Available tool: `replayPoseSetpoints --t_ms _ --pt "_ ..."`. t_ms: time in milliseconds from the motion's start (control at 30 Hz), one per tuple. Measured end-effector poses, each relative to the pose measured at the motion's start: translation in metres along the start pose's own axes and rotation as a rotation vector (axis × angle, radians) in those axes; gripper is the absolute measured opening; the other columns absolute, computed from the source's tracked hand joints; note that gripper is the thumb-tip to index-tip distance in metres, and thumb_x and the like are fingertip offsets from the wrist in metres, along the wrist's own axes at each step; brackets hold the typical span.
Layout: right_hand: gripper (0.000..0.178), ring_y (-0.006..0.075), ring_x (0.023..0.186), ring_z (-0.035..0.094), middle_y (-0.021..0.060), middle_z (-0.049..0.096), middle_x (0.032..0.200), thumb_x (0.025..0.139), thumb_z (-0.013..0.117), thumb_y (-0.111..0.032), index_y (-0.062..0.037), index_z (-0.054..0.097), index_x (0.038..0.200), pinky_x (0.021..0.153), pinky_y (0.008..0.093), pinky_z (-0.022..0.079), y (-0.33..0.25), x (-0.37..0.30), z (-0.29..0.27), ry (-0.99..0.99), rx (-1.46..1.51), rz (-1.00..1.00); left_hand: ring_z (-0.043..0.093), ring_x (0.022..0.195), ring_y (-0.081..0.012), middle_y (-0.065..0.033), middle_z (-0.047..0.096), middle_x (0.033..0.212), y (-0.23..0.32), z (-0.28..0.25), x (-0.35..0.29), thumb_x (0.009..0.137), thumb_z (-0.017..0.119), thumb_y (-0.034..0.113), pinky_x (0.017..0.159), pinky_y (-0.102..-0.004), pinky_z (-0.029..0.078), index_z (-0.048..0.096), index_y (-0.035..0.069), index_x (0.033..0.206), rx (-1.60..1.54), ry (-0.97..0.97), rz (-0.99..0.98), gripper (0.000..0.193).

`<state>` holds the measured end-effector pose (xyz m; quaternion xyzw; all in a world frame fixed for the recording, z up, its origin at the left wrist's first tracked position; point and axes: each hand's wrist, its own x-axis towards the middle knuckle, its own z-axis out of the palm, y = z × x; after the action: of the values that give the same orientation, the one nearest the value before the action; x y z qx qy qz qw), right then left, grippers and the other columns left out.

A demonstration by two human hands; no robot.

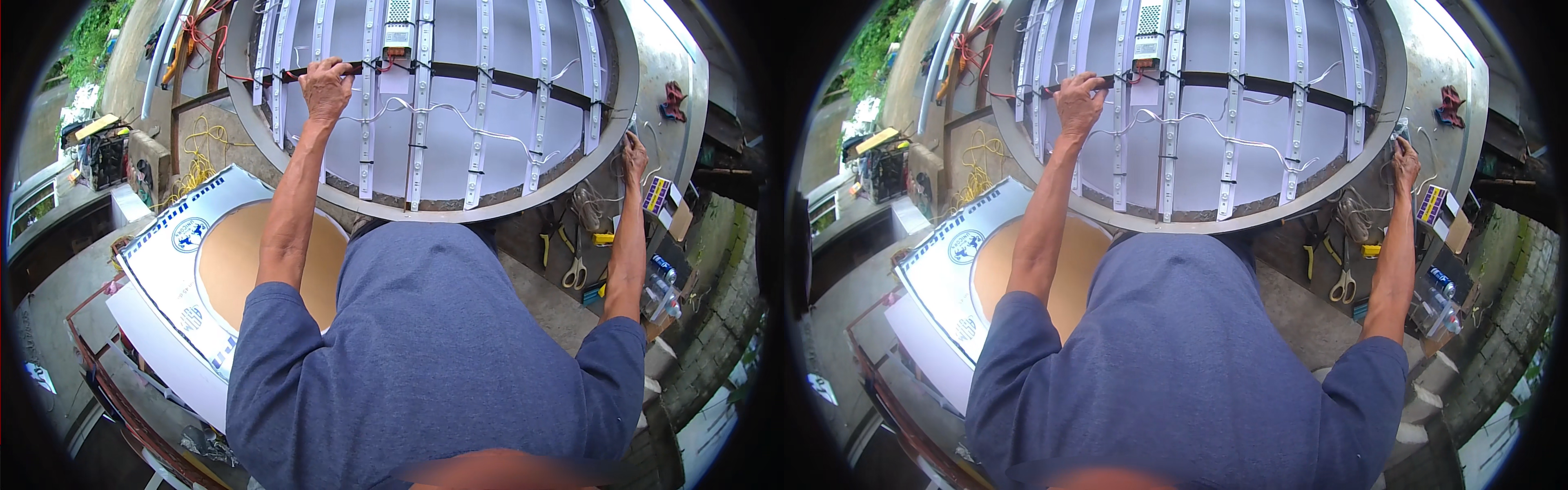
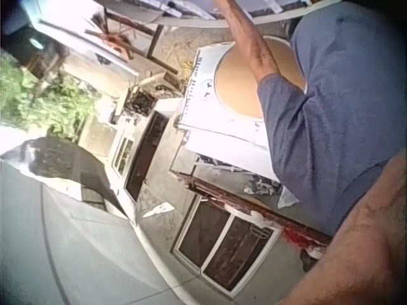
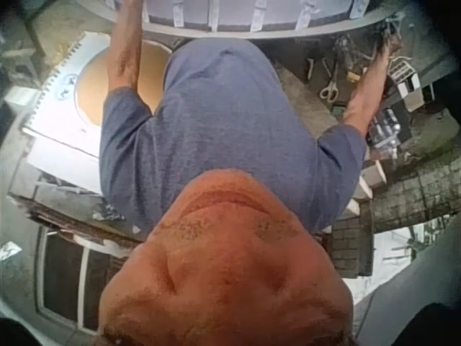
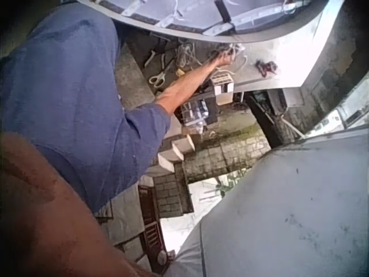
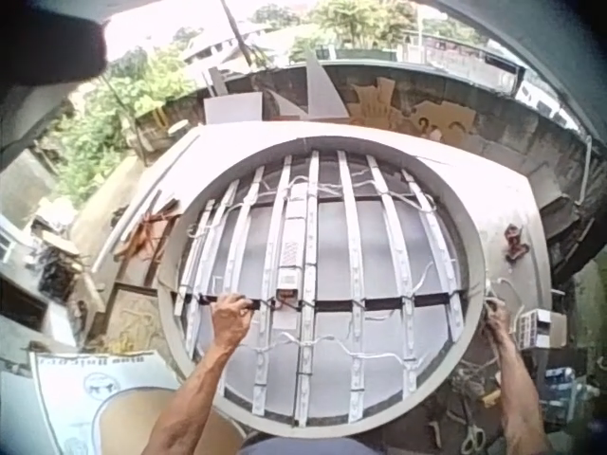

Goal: Wiring LED strips and electrical components into a circular sign frame on a workshop table.

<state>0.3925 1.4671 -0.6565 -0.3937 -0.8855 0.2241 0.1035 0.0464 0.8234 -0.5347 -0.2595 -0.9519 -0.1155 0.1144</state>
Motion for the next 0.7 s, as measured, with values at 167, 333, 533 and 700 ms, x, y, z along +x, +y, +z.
replayPoseSetpoints --t_ms 167,333,533,700 --pt "0.032 0.0231 0.095 0.072 0.0113 0.076 0.104 0.095 0.066 -0.033 -0.0161 0.072 0.122 0.084 0.0346 0.053 0.01 -0.005 -0.004 0.039 0.124 -0.022 0.057 0.111 -0.0212 0.0023 0.07 0.116 0.009 0.004 0.002 0.074 0.078 0.017 0.093 -0.0404 0.038 0.079 0.02 0.091 -0.02 0.039 -0.015 0.017" --pt "0.032 0.0263 0.094 0.072 0.0104 0.075 0.106 0.096 0.062 -0.035 -0.0196 0.069 0.124 0.082 0.0386 0.053 -0.005 -0.01 -0.004 0.022 -0.099 -0.026 0.058 0.108 -0.0221 0.0002 0.07 0.116 0.028 -0.014 -0.003 0.074 0.074 0.012 0.091 -0.0391 0.042 0.077 0.016 0.087 0.088 0.105 -0.075 0.014" --pt "0.031 0.0226 0.087 0.072 0.0103 0.075 0.098 0.096 0.062 -0.035 -0.0164 0.069 0.12 0.08 0.0355 0.053 -0.018 -0.005 -0.007 -0.097 -0.148 0.001 0.071 0.085 -0.0259 -0.0089 0.075 0.096 0.031 -0.02 -0.003 0.079 0.072 0.014 0.077 -0.0389 0.055 0.076 0.011 0.091 -0.154 -0.148 -0.359 0.013" --pt "0.031 0.0168 0.085 0.07 0.0075 0.075 0.096 0.092 0.066 -0.025 -0.0134 0.069 0.122 0.079 0.0312 0.052 0.033 0.006 0.008 -0.067 0.248 -0.045 0.073 0.084 -0.0233 -0.0091 0.077 0.091 0.016 -0.009 0.008 0.084 0.071 0.017 0.08 -0.0359 0.056 0.078 0.014 0.104 -0.367 -0.224 -0.376 0.021"
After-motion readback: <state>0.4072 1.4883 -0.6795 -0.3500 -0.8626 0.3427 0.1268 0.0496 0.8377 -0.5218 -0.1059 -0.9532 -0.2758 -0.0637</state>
